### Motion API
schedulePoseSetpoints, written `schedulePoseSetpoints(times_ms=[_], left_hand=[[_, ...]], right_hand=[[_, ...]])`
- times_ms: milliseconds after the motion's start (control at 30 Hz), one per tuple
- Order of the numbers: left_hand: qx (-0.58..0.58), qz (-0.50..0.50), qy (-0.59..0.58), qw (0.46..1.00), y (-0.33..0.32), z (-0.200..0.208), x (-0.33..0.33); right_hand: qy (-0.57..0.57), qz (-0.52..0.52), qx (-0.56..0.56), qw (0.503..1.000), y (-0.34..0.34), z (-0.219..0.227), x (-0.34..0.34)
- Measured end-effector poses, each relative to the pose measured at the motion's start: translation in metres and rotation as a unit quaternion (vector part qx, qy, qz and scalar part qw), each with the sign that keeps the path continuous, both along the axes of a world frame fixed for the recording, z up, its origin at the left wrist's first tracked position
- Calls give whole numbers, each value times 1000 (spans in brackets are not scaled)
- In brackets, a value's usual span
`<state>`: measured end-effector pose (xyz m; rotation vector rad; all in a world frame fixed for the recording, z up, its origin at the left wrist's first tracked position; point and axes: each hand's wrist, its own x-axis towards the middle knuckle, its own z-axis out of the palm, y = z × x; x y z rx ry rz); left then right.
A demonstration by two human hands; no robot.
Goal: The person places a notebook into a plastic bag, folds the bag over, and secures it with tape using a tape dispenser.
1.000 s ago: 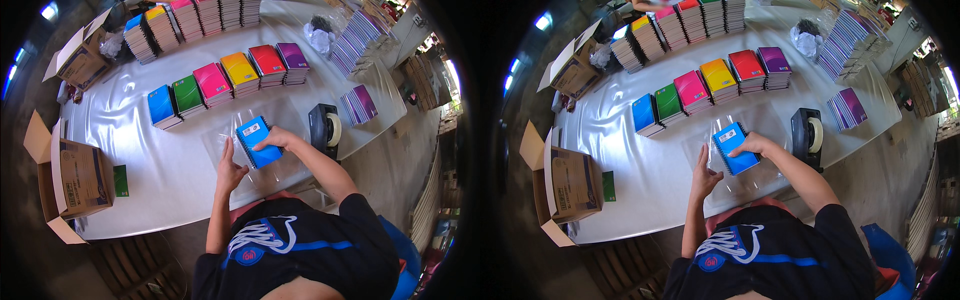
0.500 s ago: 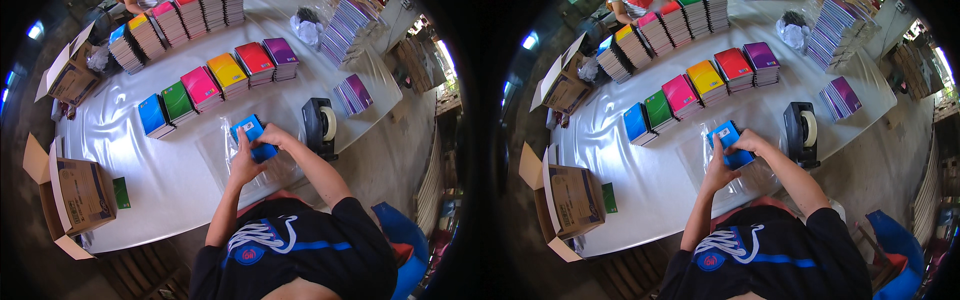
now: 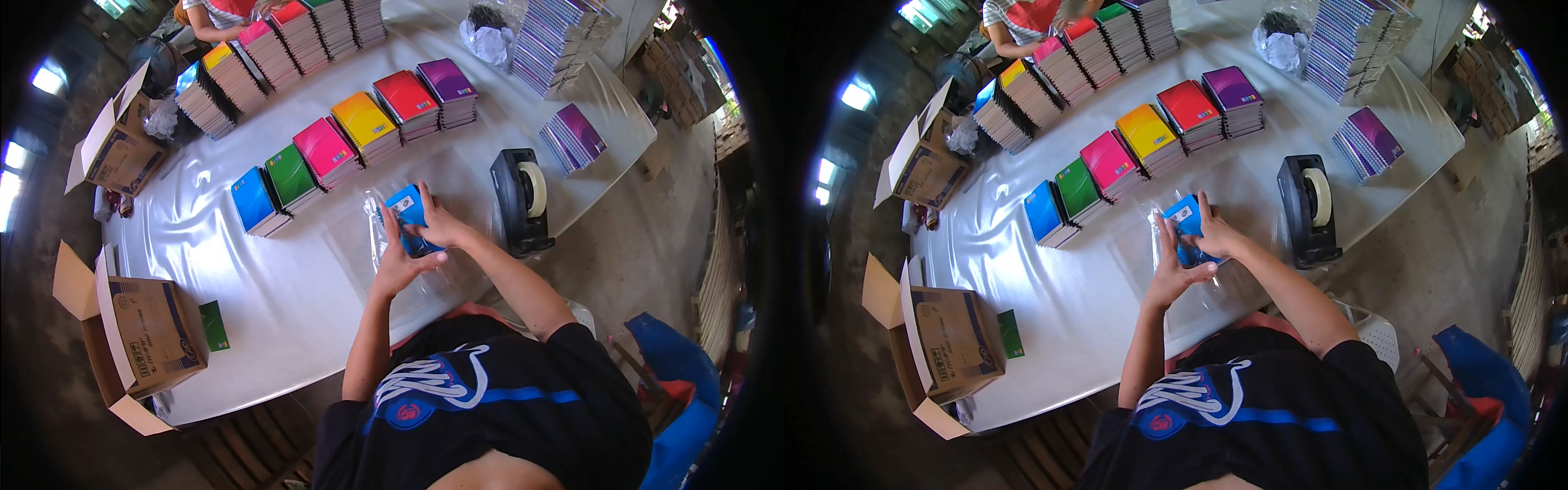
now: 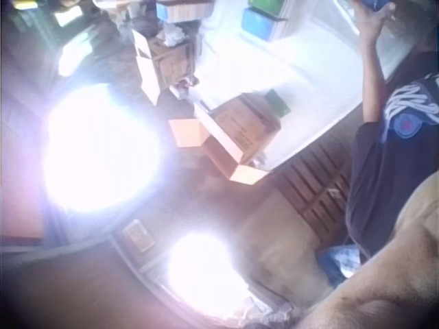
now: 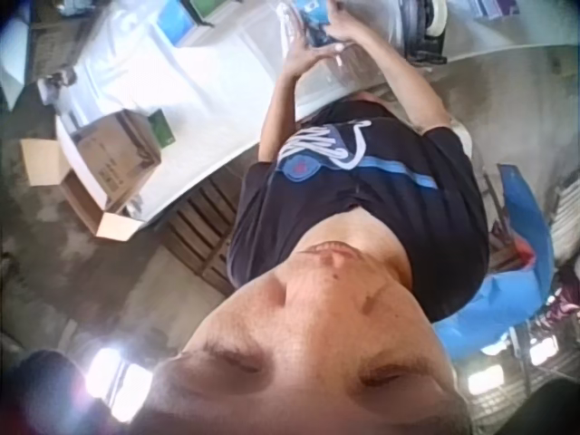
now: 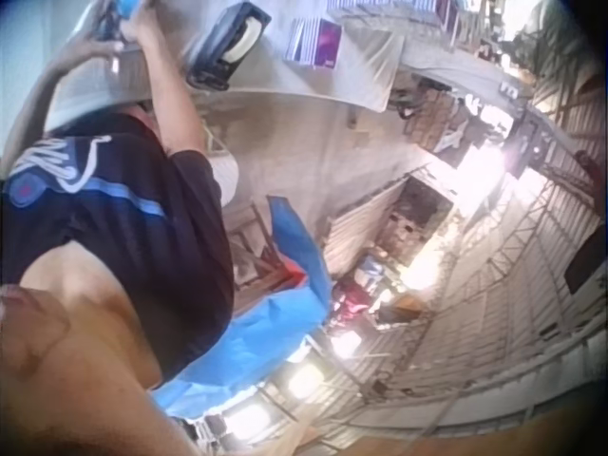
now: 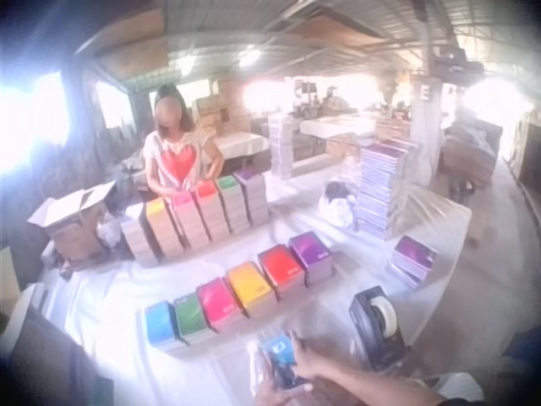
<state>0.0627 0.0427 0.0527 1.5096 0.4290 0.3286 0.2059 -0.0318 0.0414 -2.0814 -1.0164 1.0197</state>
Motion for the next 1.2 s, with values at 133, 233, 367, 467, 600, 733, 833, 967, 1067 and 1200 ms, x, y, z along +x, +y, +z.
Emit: schedulePoseSetpoints(times_ms=[133,233,367,467,600,733,833,967,1067,1200], left_hand=[[-63,149,29,986,47,-2,-3],[47,178,23,983,76,5,12],[115,22,117,986,129,-28,55],[342,121,116,925,129,-27,76],[392,297,-28,870,87,21,54],[382,70,28,921,33,7,-17],[411,8,119,904,8,0,-17],[405,-62,184,893,18,11,-11],[396,-88,187,895,23,14,-10],[375,-81,168,908,23,13,-12]], right_hand=[[41,-11,6,999,-5,0,5],[49,-14,1,999,-8,-2,9],[58,-8,-21,998,-6,4,5],[51,-6,-14,999,-6,0,5],[64,-13,-12,998,-8,3,6],[54,-18,22,998,-9,-4,4],[60,-31,8,998,-7,0,-1],[-65,-23,-20,997,-1,-1,-12],[-94,-190,-76,974,-11,4,-10],[-343,-214,-167,899,-64,-37,-21]])
